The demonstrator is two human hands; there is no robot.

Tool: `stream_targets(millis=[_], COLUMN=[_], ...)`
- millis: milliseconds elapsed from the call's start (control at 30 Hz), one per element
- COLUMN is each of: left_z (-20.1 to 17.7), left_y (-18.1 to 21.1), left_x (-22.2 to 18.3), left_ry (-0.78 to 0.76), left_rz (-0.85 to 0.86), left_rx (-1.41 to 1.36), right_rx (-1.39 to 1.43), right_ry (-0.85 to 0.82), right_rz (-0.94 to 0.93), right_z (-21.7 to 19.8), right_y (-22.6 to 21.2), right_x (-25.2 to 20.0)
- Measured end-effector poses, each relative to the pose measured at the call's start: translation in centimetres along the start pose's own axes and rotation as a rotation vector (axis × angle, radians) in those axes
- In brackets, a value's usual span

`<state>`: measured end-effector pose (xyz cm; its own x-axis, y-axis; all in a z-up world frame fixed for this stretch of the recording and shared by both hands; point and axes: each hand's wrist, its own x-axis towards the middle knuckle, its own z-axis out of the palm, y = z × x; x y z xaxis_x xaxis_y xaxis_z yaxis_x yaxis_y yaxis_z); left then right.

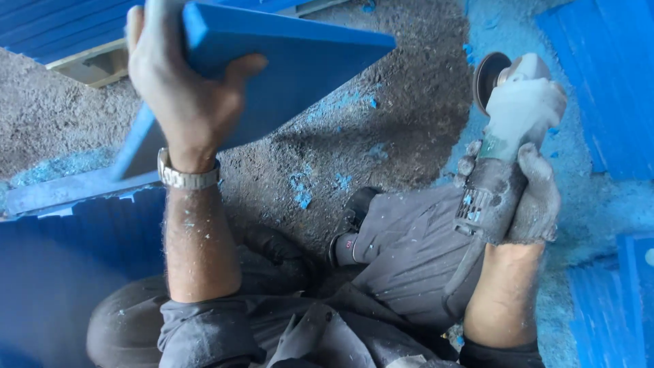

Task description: Smoothing the edges of manufactured blue plastic components using a handheld angle grinder.

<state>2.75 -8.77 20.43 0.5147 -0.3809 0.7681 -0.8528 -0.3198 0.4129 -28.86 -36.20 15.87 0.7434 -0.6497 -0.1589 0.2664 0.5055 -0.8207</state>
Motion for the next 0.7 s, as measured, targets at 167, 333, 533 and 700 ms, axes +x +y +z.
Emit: stream_targets(millis=[167, 333, 533, 700], left_z=[4.2, 11.1, 24.8, 22.8], left_y=[-0.9, -1.2, -0.9, -0.8], left_x=[-1.4, -3.2, -8.5, -8.3], left_ry=[-0.219, -0.462, -0.532, -0.52], left_rz=[0.161, 0.098, 0.144, 0.117], left_rx=[0.2, 0.167, 0.209, 0.194], right_rx=[0.038, 0.036, -0.065, -0.08], right_ry=[-0.064, -0.008, -0.034, -0.032], right_rz=[0.05, 0.107, 0.147, 0.214], right_z=[-0.5, 1.7, 3.0, 1.9], right_y=[0.2, -0.1, -0.4, 0.1], right_x=[-0.5, -1.3, -1.6, -1.4])
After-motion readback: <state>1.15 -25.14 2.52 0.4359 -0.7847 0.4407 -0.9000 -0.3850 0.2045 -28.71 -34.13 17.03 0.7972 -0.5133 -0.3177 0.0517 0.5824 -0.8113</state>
